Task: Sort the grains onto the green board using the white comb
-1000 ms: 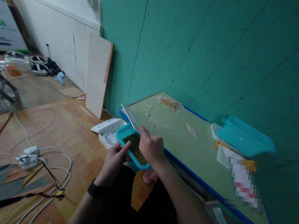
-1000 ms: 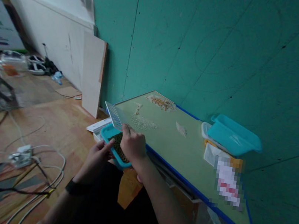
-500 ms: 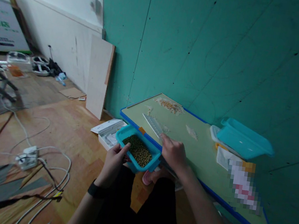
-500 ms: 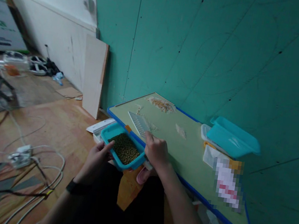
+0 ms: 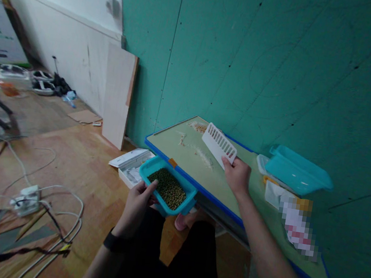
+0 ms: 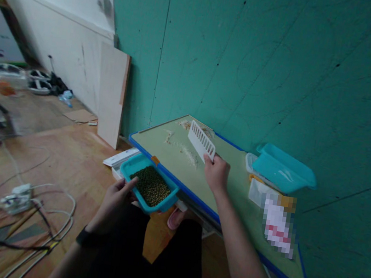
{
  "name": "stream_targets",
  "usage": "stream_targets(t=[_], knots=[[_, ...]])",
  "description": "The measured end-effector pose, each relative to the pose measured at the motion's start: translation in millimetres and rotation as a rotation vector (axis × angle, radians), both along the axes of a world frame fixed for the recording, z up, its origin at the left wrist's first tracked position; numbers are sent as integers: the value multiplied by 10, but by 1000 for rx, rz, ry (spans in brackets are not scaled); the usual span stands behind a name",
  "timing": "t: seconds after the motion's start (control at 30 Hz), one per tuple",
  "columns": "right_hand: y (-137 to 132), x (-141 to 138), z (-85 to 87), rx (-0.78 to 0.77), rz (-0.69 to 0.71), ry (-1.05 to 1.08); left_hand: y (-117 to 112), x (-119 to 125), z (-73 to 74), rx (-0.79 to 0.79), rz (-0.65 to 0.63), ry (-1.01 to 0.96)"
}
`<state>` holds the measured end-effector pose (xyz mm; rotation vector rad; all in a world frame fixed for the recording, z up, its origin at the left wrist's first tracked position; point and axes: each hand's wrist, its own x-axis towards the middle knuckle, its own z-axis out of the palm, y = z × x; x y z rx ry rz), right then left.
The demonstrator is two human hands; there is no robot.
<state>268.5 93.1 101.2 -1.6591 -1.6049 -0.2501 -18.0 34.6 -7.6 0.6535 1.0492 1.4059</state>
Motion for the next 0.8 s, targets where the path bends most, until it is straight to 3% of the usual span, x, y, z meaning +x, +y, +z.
stream_targets(t=[0.17, 0.43, 0.6, 0.8], knots=[[342, -301, -69, -46, 35, 210, -29, -6, 24, 19, 2, 18], [718, -862, -39, -133, -55, 249, -33, -23, -8, 38, 58, 49], [864, -934, -103, -149, -40, 253, -10, -93, 41, 9, 84, 40], [936, -885, -205, -129, 77, 355, 79, -264, 147, 26, 67, 31]])
